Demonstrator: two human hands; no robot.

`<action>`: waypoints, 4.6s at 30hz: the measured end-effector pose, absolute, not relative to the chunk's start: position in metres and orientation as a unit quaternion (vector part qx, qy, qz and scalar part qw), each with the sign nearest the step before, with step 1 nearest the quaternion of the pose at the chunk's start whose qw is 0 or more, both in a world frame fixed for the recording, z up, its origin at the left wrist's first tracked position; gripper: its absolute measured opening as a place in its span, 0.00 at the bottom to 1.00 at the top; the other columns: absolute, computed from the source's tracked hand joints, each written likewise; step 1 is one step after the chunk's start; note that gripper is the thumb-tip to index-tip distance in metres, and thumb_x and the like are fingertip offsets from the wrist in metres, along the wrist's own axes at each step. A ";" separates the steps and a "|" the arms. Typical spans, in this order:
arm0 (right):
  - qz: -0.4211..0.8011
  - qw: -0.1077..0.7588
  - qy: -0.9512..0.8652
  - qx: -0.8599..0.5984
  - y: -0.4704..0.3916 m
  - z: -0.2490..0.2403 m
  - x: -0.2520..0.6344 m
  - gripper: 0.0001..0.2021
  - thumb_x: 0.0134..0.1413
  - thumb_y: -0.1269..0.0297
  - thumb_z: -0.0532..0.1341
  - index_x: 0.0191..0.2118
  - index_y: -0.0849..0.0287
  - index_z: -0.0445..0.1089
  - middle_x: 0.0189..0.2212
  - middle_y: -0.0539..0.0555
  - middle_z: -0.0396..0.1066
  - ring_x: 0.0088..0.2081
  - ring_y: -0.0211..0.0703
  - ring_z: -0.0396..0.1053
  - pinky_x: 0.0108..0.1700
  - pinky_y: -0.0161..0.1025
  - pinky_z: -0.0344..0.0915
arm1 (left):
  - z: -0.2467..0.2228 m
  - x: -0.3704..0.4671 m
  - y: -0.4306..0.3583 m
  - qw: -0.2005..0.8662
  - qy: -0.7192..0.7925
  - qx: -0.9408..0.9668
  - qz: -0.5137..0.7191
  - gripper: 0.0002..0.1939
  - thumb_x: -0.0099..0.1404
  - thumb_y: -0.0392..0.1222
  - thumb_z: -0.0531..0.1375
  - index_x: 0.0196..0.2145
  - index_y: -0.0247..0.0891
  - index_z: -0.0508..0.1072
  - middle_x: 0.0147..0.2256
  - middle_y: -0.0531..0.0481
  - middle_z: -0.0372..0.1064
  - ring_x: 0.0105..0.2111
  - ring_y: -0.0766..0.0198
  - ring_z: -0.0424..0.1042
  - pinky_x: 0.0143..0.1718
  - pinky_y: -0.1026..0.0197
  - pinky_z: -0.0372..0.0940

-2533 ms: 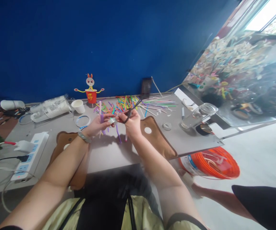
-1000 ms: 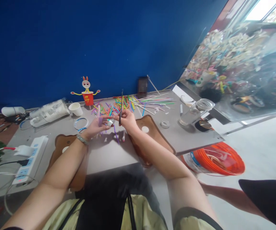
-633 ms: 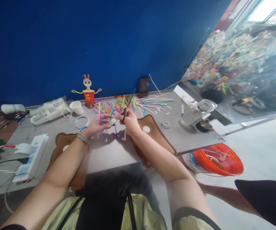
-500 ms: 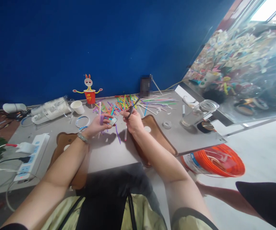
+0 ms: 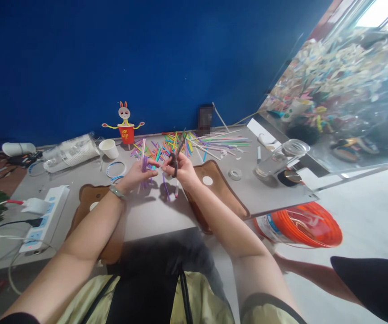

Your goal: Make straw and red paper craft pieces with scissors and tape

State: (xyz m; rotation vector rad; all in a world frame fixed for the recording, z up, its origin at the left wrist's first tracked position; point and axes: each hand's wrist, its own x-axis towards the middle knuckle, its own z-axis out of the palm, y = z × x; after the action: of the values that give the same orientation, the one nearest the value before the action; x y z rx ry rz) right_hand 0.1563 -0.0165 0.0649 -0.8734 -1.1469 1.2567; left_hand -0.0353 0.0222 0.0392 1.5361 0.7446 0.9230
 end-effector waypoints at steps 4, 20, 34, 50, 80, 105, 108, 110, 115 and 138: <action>0.531 0.552 -0.529 -0.364 -0.019 0.063 0.152 0.20 0.33 0.60 0.76 0.30 0.57 0.67 0.27 0.47 0.74 0.27 0.36 0.69 0.34 0.35 0.66 | 0.040 -0.036 0.020 0.581 0.282 0.678 0.351 0.20 0.56 0.50 0.69 0.42 0.35 0.78 0.35 0.48 0.72 0.27 0.70 0.65 0.27 0.66 0.58; 0.413 0.605 -0.529 -0.427 -0.018 0.054 0.152 0.19 0.40 0.61 0.72 0.37 0.54 0.64 0.37 0.50 0.73 0.36 0.40 0.69 0.41 0.39 0.66 | 0.035 -0.033 0.023 0.606 0.328 0.596 0.412 0.18 0.58 0.55 0.66 0.31 0.34 0.76 0.15 0.59 0.54 0.15 0.74 0.51 0.17 0.67 0.45; 0.450 0.535 -0.580 -0.418 -0.002 0.035 0.129 0.24 0.35 0.65 0.71 0.35 0.54 0.56 0.32 0.48 0.66 0.37 0.42 0.71 0.46 0.44 0.67 | 0.032 -0.030 0.029 0.646 0.340 0.471 0.495 0.15 0.49 0.43 0.71 0.33 0.34 0.75 0.22 0.55 0.69 0.15 0.76 0.54 0.17 0.67 0.44; 0.542 0.528 -0.506 -0.414 -0.008 0.045 0.133 0.19 0.34 0.66 0.71 0.31 0.56 0.61 0.24 0.44 0.68 0.27 0.36 0.68 0.35 0.37 0.65 | 0.028 -0.036 0.031 0.645 0.340 0.494 0.474 0.15 0.44 0.39 0.73 0.29 0.33 0.74 0.25 0.51 0.72 0.23 0.71 0.67 0.24 0.67 0.57; 0.501 0.490 -0.553 -0.450 0.002 0.047 0.143 0.16 0.31 0.69 0.66 0.29 0.56 0.59 0.24 0.45 0.69 0.27 0.36 0.66 0.30 0.34 0.61 | 0.032 -0.034 0.027 0.510 0.344 0.684 0.391 0.14 0.54 0.48 0.69 0.31 0.34 0.77 0.24 0.51 0.68 0.22 0.70 0.62 0.24 0.66 0.55; 0.502 0.485 -0.581 -0.418 -0.001 0.043 0.144 0.15 0.33 0.70 0.64 0.30 0.55 0.58 0.24 0.45 0.68 0.27 0.38 0.69 0.32 0.37 0.64 | 0.033 -0.034 0.024 0.667 0.325 0.581 0.334 0.16 0.59 0.52 0.64 0.30 0.36 0.70 0.14 0.61 0.51 0.13 0.75 0.51 0.16 0.68 0.44; 0.494 0.480 -0.586 -0.428 -0.001 0.043 0.144 0.16 0.34 0.70 0.65 0.31 0.55 0.58 0.24 0.45 0.68 0.27 0.38 0.68 0.31 0.37 0.64 | 0.032 -0.034 0.025 0.681 0.323 0.566 0.333 0.13 0.57 0.48 0.66 0.29 0.36 0.70 0.15 0.60 0.53 0.13 0.76 0.51 0.16 0.69 0.44; 0.483 0.479 -0.590 -0.435 -0.001 0.043 0.144 0.16 0.34 0.70 0.65 0.30 0.55 0.58 0.24 0.45 0.67 0.27 0.38 0.67 0.30 0.36 0.63 | 0.031 -0.035 0.025 0.680 0.321 0.568 0.333 0.13 0.55 0.46 0.68 0.31 0.36 0.70 0.16 0.60 0.55 0.13 0.76 0.52 0.16 0.68 0.45; 0.477 0.487 -0.582 -0.443 0.000 0.043 0.142 0.15 0.34 0.69 0.64 0.30 0.55 0.57 0.24 0.45 0.67 0.26 0.37 0.66 0.29 0.35 0.61 | 0.031 -0.037 0.025 0.657 0.336 0.580 0.345 0.15 0.55 0.48 0.68 0.32 0.36 0.70 0.16 0.61 0.54 0.14 0.75 0.53 0.16 0.69 0.46; 0.513 0.421 -0.605 -0.440 -0.007 0.065 0.164 0.14 0.33 0.70 0.65 0.28 0.56 0.59 0.20 0.44 0.67 0.23 0.34 0.64 0.26 0.33 0.59 | 0.037 -0.031 0.021 0.721 0.289 0.528 0.345 0.20 0.51 0.50 0.71 0.29 0.34 0.69 0.17 0.62 0.51 0.14 0.78 0.48 0.17 0.69 0.41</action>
State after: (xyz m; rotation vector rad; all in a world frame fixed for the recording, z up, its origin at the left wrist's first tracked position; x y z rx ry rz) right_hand 0.1645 -0.0071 0.0651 -1.1024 -1.5149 1.2846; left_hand -0.0311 0.0211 0.0374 1.1659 0.6396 0.7614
